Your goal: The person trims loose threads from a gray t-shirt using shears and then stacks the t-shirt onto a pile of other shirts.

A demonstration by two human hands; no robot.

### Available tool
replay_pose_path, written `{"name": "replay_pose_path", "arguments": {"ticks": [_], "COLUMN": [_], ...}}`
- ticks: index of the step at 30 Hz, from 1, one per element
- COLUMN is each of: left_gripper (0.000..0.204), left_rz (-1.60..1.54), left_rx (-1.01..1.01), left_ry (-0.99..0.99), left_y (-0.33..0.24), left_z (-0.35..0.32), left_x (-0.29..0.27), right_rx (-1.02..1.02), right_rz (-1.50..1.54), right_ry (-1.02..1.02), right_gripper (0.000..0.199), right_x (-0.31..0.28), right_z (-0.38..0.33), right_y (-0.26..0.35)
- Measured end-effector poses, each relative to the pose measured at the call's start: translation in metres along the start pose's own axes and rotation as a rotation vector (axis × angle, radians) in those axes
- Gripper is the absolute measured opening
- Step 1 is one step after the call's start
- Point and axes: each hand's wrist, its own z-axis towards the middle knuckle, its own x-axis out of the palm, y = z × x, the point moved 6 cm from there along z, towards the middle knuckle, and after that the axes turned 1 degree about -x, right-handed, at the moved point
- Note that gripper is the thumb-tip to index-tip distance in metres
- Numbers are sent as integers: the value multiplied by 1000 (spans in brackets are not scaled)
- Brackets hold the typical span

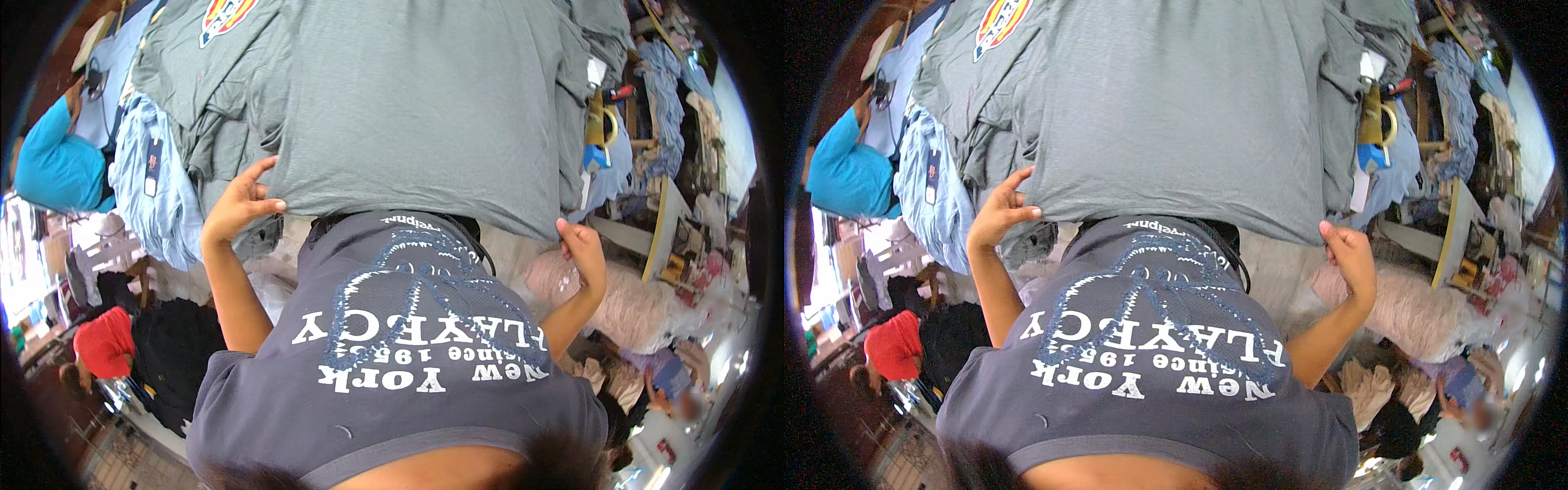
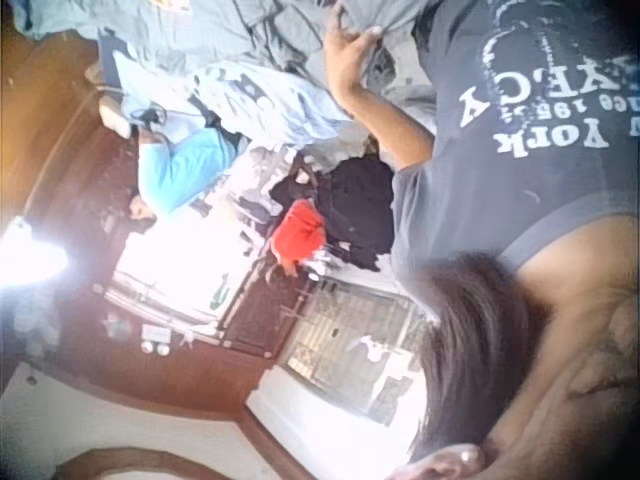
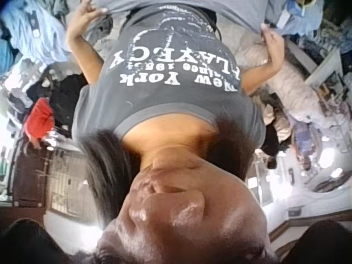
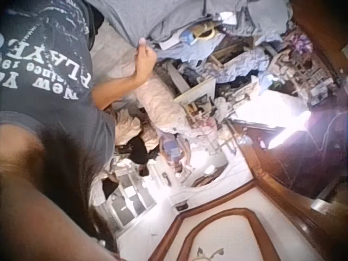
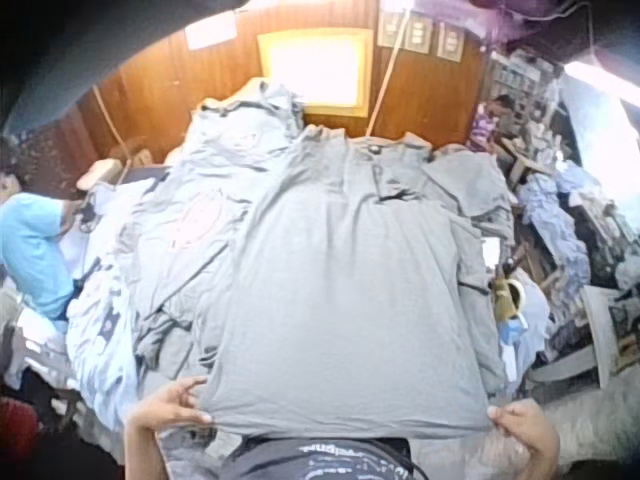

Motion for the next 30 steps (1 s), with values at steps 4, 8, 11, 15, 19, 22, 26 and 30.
{"name": "replay_pose_path", "arguments": {"ticks": [4, 8, 11, 15, 19, 22, 26, 30], "left_gripper": [63, 59, 52, 35, 38, 48, 53, 50], "left_rz": [-130, -152, -127, -27, 210, 333, 410, 257], "left_rx": [-17, -38, -17, 215, 576, 698, 737, 603], "left_ry": [48, 112, 168, -31, -478, -590, -438, -294], "left_y": [17, 14, 22, -16, -80, -118, -139, -139], "left_z": [1, -1, 5, 40, 111, 163, 206, 224], "left_x": [7, 11, 2, -45, -94, -97, -90, -87], "right_rx": [138, 254, 117, -261, -430, -838, -974, -682], "right_rz": [-111, -228, -61, 5, 54, -392, -411, 147], "right_ry": [72, 176, 230, 100, -222, -430, -348, -214], "right_gripper": [44, 38, 28, 33, 42, 57, 53, 23], "right_x": [9, 12, 12, -12, -14, -4, 3, -17], "right_z": [16, 23, 24, 66, 110, 151, 190, 215], "right_y": [-6, 1, 31, 69, 139, 178, 190, 170]}}
